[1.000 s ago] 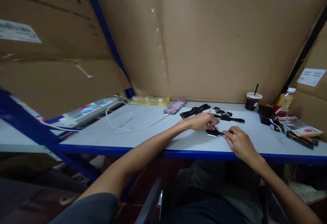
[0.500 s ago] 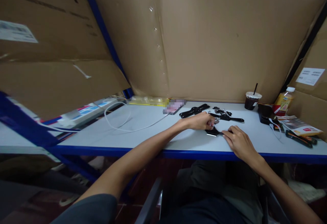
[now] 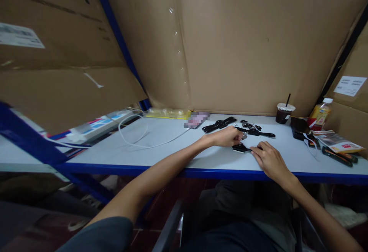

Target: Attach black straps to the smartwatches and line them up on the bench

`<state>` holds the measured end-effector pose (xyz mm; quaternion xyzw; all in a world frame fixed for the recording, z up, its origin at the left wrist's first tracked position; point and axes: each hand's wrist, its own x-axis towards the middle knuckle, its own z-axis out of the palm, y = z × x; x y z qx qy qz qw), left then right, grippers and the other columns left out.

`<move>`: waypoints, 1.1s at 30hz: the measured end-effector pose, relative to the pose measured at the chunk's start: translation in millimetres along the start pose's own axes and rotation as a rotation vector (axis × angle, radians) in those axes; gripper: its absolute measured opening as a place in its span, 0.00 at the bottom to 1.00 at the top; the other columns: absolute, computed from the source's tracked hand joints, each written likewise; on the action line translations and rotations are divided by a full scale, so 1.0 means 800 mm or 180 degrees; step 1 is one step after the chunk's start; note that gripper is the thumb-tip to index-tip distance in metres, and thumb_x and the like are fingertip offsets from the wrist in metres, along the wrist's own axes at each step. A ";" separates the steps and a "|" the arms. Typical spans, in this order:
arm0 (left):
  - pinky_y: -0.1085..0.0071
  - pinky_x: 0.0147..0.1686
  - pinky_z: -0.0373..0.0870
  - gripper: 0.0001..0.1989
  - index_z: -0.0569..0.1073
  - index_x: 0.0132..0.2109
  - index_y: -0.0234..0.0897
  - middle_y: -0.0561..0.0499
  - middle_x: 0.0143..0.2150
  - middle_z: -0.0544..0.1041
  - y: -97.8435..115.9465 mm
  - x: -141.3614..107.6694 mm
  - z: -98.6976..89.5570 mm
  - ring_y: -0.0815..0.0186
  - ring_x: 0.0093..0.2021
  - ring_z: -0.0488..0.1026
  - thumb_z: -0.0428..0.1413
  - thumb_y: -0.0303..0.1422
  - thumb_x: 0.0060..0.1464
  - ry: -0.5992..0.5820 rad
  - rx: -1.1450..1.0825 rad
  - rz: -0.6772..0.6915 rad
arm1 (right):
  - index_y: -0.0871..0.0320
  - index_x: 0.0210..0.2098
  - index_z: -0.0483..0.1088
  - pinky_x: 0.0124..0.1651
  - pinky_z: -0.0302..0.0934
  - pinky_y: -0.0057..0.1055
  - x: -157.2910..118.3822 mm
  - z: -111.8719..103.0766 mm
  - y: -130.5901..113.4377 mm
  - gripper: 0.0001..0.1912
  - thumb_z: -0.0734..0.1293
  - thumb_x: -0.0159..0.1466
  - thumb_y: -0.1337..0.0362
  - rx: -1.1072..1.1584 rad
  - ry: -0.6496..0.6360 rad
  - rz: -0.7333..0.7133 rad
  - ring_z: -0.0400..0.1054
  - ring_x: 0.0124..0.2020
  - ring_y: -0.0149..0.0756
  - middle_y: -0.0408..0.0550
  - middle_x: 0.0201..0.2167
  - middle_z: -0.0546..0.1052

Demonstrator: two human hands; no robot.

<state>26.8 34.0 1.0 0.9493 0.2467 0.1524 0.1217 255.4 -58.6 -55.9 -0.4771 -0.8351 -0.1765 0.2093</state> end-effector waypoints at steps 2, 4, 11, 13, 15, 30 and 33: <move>0.71 0.29 0.53 0.06 0.70 0.28 0.35 0.56 0.22 0.68 0.000 0.000 0.000 0.72 0.24 0.58 0.55 0.24 0.53 0.0005 0.0012 0.0006 | 0.56 0.47 0.79 0.45 0.65 0.36 0.000 0.001 0.000 0.13 0.63 0.72 0.67 0.0008 0.0025 -0.0008 0.70 0.42 0.42 0.52 0.37 0.75; 0.71 0.30 0.54 0.05 0.72 0.30 0.34 0.55 0.24 0.70 0.001 0.000 0.001 0.72 0.25 0.59 0.54 0.24 0.54 0.0032 -0.0011 0.0060 | 0.56 0.47 0.79 0.44 0.65 0.36 0.000 0.001 0.001 0.13 0.62 0.72 0.67 0.0008 0.0039 -0.0009 0.70 0.41 0.41 0.52 0.37 0.75; 0.72 0.31 0.58 0.08 0.77 0.33 0.34 0.55 0.25 0.71 0.003 0.001 0.004 0.72 0.25 0.63 0.53 0.23 0.54 0.0096 -0.0140 0.0196 | 0.56 0.46 0.78 0.43 0.64 0.35 0.001 -0.002 -0.001 0.14 0.61 0.72 0.67 0.0035 0.0064 -0.0044 0.69 0.40 0.41 0.52 0.36 0.75; 0.72 0.31 0.57 0.07 0.77 0.33 0.34 0.55 0.25 0.72 0.004 0.002 0.005 0.72 0.25 0.64 0.54 0.25 0.56 0.0092 -0.0126 0.0155 | 0.56 0.46 0.78 0.42 0.64 0.35 0.001 -0.003 -0.001 0.13 0.61 0.72 0.67 0.0038 0.0077 -0.0041 0.69 0.40 0.41 0.52 0.36 0.75; 0.73 0.30 0.58 0.06 0.78 0.33 0.34 0.54 0.26 0.74 0.005 0.003 0.007 0.71 0.26 0.66 0.57 0.28 0.57 0.0068 -0.0118 0.0102 | 0.55 0.45 0.78 0.42 0.64 0.35 0.001 -0.003 -0.001 0.13 0.61 0.72 0.67 0.0039 0.0062 -0.0025 0.69 0.40 0.41 0.51 0.36 0.75; 0.73 0.34 0.61 0.11 0.81 0.39 0.36 0.53 0.31 0.77 0.001 0.003 0.006 0.70 0.30 0.70 0.56 0.20 0.53 0.0041 0.0031 0.0253 | 0.55 0.45 0.78 0.44 0.64 0.36 0.001 -0.005 -0.003 0.13 0.60 0.72 0.67 0.0024 -0.0015 0.0001 0.69 0.41 0.41 0.51 0.37 0.75; 0.73 0.33 0.61 0.10 0.80 0.38 0.36 0.53 0.30 0.77 0.003 0.002 0.005 0.70 0.28 0.70 0.55 0.21 0.55 -0.0012 -0.0069 0.0254 | 0.55 0.45 0.78 0.44 0.65 0.36 0.001 -0.005 -0.003 0.13 0.60 0.72 0.67 0.0030 -0.0012 -0.0007 0.69 0.41 0.41 0.51 0.37 0.75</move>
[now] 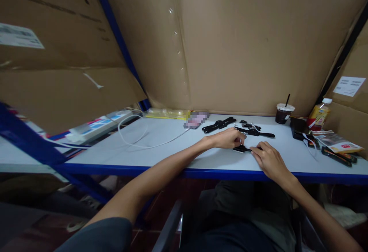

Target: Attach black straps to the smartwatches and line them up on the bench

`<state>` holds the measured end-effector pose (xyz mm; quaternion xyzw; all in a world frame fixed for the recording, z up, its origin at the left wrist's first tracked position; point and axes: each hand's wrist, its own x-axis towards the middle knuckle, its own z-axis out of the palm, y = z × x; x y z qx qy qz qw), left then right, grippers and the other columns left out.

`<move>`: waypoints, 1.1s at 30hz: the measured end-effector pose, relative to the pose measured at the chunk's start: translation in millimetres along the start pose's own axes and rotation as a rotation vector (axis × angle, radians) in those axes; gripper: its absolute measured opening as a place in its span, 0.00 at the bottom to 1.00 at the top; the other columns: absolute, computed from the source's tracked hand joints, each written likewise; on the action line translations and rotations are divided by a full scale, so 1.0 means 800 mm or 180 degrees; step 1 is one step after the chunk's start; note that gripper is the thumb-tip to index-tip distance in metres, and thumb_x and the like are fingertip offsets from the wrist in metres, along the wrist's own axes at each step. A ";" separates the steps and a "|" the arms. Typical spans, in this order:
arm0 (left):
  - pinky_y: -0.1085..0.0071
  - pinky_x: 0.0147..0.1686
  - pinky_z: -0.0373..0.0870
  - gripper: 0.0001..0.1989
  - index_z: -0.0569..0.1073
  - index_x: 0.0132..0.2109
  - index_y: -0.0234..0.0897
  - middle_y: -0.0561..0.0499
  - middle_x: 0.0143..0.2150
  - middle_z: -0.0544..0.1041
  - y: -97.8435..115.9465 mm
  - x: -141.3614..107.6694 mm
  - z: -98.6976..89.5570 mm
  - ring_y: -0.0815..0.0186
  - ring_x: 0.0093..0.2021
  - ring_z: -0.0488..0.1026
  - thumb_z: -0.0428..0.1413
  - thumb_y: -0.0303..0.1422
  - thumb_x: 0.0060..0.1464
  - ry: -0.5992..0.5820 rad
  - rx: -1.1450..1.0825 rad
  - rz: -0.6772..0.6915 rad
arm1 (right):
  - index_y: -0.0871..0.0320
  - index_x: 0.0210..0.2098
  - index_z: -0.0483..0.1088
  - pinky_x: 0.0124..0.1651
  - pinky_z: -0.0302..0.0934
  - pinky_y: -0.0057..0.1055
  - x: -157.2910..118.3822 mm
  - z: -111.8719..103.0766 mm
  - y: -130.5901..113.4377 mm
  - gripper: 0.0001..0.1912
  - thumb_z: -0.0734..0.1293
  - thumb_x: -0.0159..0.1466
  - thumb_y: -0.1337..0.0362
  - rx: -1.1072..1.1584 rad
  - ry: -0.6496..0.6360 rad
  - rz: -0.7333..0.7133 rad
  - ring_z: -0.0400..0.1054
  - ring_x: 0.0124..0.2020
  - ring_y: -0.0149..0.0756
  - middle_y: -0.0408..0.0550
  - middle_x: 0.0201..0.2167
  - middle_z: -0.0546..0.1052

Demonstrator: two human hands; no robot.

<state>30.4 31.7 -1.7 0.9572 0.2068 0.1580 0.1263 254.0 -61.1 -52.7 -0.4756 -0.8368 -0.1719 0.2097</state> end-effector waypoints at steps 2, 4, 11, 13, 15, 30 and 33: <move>0.72 0.33 0.61 0.07 0.80 0.36 0.35 0.52 0.30 0.77 0.002 0.000 0.000 0.70 0.29 0.70 0.56 0.24 0.57 -0.0022 -0.0024 0.0042 | 0.56 0.45 0.78 0.44 0.65 0.36 0.000 0.000 0.000 0.14 0.60 0.72 0.67 0.0004 -0.0012 -0.0002 0.69 0.41 0.41 0.52 0.37 0.75; 0.72 0.33 0.61 0.07 0.80 0.37 0.35 0.51 0.30 0.77 0.002 0.000 0.000 0.69 0.29 0.70 0.56 0.25 0.58 -0.0033 0.0003 0.0071 | 0.55 0.45 0.78 0.44 0.65 0.36 0.000 0.001 0.001 0.14 0.60 0.72 0.67 0.0007 0.0004 -0.0002 0.69 0.41 0.42 0.52 0.36 0.75; 0.72 0.35 0.63 0.12 0.79 0.42 0.34 0.50 0.34 0.78 -0.002 0.001 0.000 0.68 0.33 0.72 0.55 0.20 0.54 0.0038 -0.0025 -0.0088 | 0.55 0.45 0.78 0.43 0.65 0.36 0.000 0.001 0.001 0.13 0.61 0.72 0.67 0.0001 0.0027 0.0006 0.69 0.41 0.41 0.51 0.36 0.75; 0.72 0.37 0.64 0.10 0.80 0.39 0.35 0.49 0.36 0.79 -0.002 0.001 -0.001 0.67 0.34 0.72 0.56 0.20 0.54 0.0047 0.0098 0.0003 | 0.55 0.45 0.79 0.44 0.65 0.36 0.000 0.002 0.001 0.13 0.61 0.72 0.67 -0.0011 0.0008 0.0011 0.69 0.41 0.41 0.52 0.37 0.75; 0.72 0.36 0.63 0.11 0.81 0.39 0.36 0.50 0.36 0.79 -0.002 0.000 -0.001 0.68 0.34 0.72 0.56 0.20 0.54 0.0074 0.0177 0.0017 | 0.55 0.45 0.79 0.44 0.65 0.36 0.000 0.002 0.001 0.13 0.61 0.72 0.67 -0.0011 0.0003 0.0016 0.69 0.41 0.41 0.52 0.37 0.75; 0.73 0.33 0.62 0.15 0.78 0.48 0.32 0.53 0.29 0.75 0.007 0.000 -0.003 0.70 0.28 0.69 0.56 0.21 0.54 -0.0025 -0.0005 -0.0203 | 0.56 0.47 0.78 0.44 0.65 0.36 0.000 -0.001 0.001 0.14 0.61 0.72 0.66 -0.0009 -0.0041 0.0021 0.69 0.42 0.42 0.52 0.38 0.75; 0.73 0.34 0.63 0.13 0.79 0.48 0.32 0.51 0.32 0.77 0.000 -0.002 -0.008 0.68 0.31 0.71 0.59 0.27 0.56 -0.0178 -0.0030 -0.0295 | 0.56 0.47 0.78 0.44 0.65 0.37 0.000 0.000 0.001 0.14 0.60 0.73 0.66 -0.0013 -0.0031 0.0006 0.69 0.42 0.42 0.52 0.38 0.75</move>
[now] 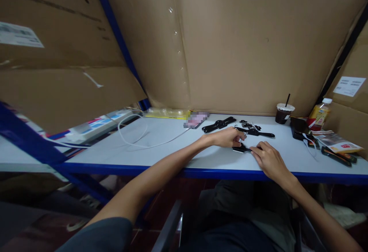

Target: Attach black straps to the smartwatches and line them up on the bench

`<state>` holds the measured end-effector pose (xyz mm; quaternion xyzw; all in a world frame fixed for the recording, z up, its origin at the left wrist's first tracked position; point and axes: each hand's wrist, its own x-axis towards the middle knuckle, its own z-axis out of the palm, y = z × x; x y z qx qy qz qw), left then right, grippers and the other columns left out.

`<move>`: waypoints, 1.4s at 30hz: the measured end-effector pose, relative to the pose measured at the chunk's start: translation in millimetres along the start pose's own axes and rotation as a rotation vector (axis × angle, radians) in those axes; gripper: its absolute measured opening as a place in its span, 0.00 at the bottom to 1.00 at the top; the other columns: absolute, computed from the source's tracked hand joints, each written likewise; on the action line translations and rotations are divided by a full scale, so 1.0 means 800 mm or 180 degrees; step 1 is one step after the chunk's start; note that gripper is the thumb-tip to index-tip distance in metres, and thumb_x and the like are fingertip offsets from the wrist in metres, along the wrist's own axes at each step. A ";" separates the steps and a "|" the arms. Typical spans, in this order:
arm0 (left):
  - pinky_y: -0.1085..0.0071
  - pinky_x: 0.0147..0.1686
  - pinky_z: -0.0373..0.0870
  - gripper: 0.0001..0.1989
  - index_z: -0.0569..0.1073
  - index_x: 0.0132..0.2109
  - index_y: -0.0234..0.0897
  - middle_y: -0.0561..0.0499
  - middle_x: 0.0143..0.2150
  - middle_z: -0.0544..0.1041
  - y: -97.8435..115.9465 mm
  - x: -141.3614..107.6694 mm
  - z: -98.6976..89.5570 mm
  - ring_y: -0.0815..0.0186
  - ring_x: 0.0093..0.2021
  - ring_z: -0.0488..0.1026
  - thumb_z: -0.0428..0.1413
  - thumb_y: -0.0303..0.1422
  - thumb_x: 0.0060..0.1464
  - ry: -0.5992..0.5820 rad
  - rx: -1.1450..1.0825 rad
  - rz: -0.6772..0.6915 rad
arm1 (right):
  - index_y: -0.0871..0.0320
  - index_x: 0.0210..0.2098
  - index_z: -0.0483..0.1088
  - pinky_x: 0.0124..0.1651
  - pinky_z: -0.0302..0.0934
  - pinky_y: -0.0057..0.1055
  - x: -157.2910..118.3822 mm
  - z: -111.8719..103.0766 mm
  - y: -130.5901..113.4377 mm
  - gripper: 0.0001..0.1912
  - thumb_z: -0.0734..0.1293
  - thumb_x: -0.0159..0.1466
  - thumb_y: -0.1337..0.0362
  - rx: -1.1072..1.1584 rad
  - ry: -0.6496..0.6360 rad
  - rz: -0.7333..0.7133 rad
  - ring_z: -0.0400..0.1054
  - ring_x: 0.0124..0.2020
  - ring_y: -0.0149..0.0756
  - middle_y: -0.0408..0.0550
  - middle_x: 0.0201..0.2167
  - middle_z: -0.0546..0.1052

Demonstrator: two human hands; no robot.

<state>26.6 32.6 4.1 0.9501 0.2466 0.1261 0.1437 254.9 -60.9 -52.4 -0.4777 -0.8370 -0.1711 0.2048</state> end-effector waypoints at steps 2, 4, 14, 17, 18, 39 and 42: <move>0.73 0.34 0.63 0.10 0.80 0.46 0.34 0.50 0.34 0.78 -0.005 -0.001 -0.004 0.68 0.31 0.72 0.59 0.29 0.58 -0.0146 -0.0045 0.0012 | 0.56 0.47 0.78 0.44 0.65 0.37 0.000 0.001 0.000 0.14 0.60 0.72 0.67 0.0014 0.0035 -0.0011 0.69 0.42 0.42 0.52 0.38 0.76; 0.73 0.34 0.64 0.12 0.80 0.49 0.35 0.50 0.34 0.78 -0.009 -0.003 -0.007 0.69 0.31 0.72 0.58 0.29 0.59 -0.0186 -0.0113 0.0041 | 0.55 0.47 0.78 0.43 0.65 0.36 -0.001 0.002 0.000 0.14 0.60 0.72 0.67 0.0026 0.0066 -0.0017 0.69 0.41 0.42 0.52 0.37 0.76; 0.72 0.37 0.66 0.10 0.81 0.45 0.36 0.48 0.37 0.81 -0.007 0.000 -0.003 0.67 0.35 0.74 0.57 0.25 0.59 0.0022 0.0037 0.0324 | 0.56 0.45 0.79 0.43 0.64 0.35 0.001 0.001 0.000 0.13 0.62 0.71 0.68 0.0001 0.0098 -0.0008 0.69 0.41 0.40 0.51 0.37 0.75; 0.72 0.38 0.67 0.11 0.82 0.41 0.36 0.48 0.38 0.82 -0.009 0.002 0.002 0.67 0.37 0.76 0.55 0.22 0.59 0.0110 -0.0014 0.0414 | 0.57 0.47 0.78 0.44 0.64 0.35 0.001 0.001 -0.001 0.12 0.62 0.72 0.67 -0.0007 0.0017 0.0003 0.69 0.42 0.41 0.52 0.38 0.75; 0.72 0.39 0.67 0.12 0.81 0.40 0.36 0.49 0.37 0.82 -0.009 0.002 0.004 0.67 0.37 0.76 0.54 0.21 0.58 0.0136 -0.0017 0.0403 | 0.57 0.47 0.78 0.44 0.64 0.35 0.000 0.001 0.000 0.12 0.62 0.72 0.66 -0.0002 0.0001 0.0008 0.69 0.42 0.41 0.51 0.37 0.75; 0.70 0.43 0.67 0.14 0.81 0.40 0.37 0.49 0.38 0.79 0.000 0.002 0.004 0.67 0.39 0.73 0.53 0.18 0.57 0.0252 0.0122 0.0517 | 0.56 0.46 0.79 0.44 0.65 0.35 0.000 0.003 0.001 0.12 0.62 0.72 0.67 -0.0009 0.0025 -0.0006 0.70 0.41 0.41 0.51 0.38 0.75; 0.71 0.38 0.66 0.10 0.81 0.39 0.37 0.50 0.35 0.78 0.001 0.002 0.005 0.68 0.34 0.72 0.55 0.23 0.59 0.0151 0.0107 0.0487 | 0.56 0.46 0.79 0.44 0.65 0.35 0.000 0.003 0.001 0.12 0.62 0.72 0.67 -0.0018 0.0017 0.0006 0.70 0.42 0.41 0.51 0.38 0.75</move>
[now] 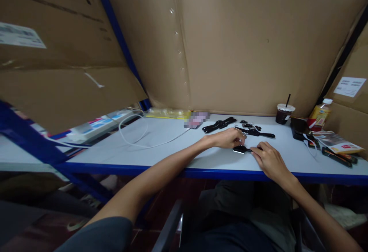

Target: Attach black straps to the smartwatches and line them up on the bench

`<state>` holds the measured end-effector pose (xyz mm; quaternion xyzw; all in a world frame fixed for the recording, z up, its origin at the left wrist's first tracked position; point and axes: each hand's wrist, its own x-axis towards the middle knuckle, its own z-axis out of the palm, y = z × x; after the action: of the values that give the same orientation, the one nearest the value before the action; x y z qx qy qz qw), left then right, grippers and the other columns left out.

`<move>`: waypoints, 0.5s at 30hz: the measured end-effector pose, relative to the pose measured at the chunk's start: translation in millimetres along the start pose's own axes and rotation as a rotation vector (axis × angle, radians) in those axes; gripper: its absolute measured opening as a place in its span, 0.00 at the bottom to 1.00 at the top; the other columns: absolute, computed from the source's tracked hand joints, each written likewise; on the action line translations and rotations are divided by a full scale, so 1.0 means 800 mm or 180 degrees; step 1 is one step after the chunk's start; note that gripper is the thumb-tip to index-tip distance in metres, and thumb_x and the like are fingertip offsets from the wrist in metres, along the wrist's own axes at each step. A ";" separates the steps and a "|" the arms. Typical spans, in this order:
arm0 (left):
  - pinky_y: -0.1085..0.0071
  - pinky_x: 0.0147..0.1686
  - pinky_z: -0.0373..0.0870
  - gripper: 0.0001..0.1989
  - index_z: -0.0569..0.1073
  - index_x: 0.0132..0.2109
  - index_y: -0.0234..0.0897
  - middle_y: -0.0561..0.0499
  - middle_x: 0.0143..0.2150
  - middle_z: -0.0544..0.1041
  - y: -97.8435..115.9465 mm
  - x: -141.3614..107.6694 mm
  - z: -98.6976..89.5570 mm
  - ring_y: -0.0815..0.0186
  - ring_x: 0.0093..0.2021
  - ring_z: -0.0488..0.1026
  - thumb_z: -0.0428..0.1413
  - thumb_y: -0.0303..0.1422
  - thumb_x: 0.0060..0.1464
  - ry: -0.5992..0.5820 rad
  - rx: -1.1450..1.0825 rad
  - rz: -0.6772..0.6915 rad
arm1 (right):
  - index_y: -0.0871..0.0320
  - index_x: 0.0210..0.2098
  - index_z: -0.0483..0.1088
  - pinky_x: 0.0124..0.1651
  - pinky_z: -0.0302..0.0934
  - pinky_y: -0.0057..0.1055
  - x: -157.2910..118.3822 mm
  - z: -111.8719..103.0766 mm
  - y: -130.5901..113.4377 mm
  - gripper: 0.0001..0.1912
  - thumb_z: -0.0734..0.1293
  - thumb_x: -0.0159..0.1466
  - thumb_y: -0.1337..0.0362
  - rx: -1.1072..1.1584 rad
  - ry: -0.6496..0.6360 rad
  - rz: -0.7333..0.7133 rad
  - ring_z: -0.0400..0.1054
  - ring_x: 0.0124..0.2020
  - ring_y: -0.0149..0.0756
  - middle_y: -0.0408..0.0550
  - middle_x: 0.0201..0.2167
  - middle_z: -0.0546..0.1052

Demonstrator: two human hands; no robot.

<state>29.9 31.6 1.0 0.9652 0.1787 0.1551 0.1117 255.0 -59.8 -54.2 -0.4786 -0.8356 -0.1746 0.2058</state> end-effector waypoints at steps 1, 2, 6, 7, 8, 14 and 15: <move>0.72 0.37 0.65 0.08 0.81 0.39 0.36 0.50 0.34 0.77 0.000 0.000 0.001 0.68 0.33 0.71 0.56 0.24 0.59 -0.0026 0.0001 -0.0013 | 0.56 0.46 0.79 0.44 0.65 0.35 0.000 0.000 0.000 0.12 0.62 0.72 0.67 -0.0008 0.0003 0.0007 0.70 0.42 0.42 0.51 0.37 0.75; 0.72 0.36 0.65 0.06 0.80 0.39 0.35 0.50 0.34 0.76 0.001 0.001 0.001 0.68 0.33 0.71 0.58 0.26 0.59 -0.0039 0.0011 -0.0024 | 0.56 0.46 0.79 0.44 0.65 0.36 0.000 -0.001 0.000 0.12 0.63 0.72 0.67 -0.0019 -0.0004 0.0011 0.70 0.42 0.42 0.51 0.37 0.75; 0.72 0.36 0.65 0.07 0.79 0.39 0.34 0.50 0.35 0.76 0.003 0.001 0.003 0.68 0.34 0.72 0.58 0.22 0.54 -0.0023 0.0029 -0.0035 | 0.56 0.46 0.79 0.45 0.65 0.35 0.000 -0.002 -0.001 0.12 0.63 0.72 0.66 -0.0018 -0.0052 0.0011 0.70 0.42 0.42 0.52 0.38 0.75; 0.72 0.37 0.66 0.09 0.79 0.40 0.34 0.50 0.36 0.76 0.003 0.001 0.003 0.68 0.34 0.72 0.57 0.20 0.53 -0.0014 0.0010 -0.0033 | 0.56 0.46 0.79 0.45 0.65 0.36 0.000 -0.003 -0.001 0.12 0.63 0.72 0.66 -0.0008 -0.0050 0.0013 0.70 0.42 0.42 0.52 0.38 0.75; 0.72 0.38 0.66 0.11 0.79 0.40 0.34 0.49 0.36 0.77 0.003 0.001 0.004 0.68 0.34 0.72 0.56 0.19 0.52 -0.0003 -0.0012 -0.0029 | 0.56 0.46 0.79 0.45 0.65 0.36 0.000 -0.003 -0.001 0.12 0.63 0.72 0.66 0.0001 -0.0047 0.0018 0.70 0.42 0.42 0.52 0.38 0.75; 0.72 0.41 0.70 0.26 0.78 0.45 0.33 0.49 0.39 0.81 -0.004 0.000 0.007 0.67 0.39 0.76 0.48 0.10 0.43 0.0068 -0.0200 -0.0060 | 0.56 0.48 0.78 0.45 0.66 0.36 0.001 -0.005 -0.001 0.12 0.63 0.72 0.66 -0.0010 -0.0112 0.0024 0.70 0.42 0.42 0.51 0.38 0.75; 0.72 0.42 0.70 0.27 0.78 0.45 0.34 0.49 0.39 0.81 -0.005 0.000 0.007 0.67 0.39 0.77 0.47 0.10 0.42 0.0081 -0.0233 -0.0087 | 0.56 0.48 0.78 0.45 0.66 0.36 0.001 -0.005 -0.001 0.12 0.63 0.72 0.66 -0.0010 -0.0112 0.0032 0.70 0.43 0.42 0.51 0.38 0.75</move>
<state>30.6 34.7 -5.3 0.9558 0.1876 0.1722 0.1468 254.8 -61.2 -50.7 -0.4861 -0.8363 -0.1664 0.1912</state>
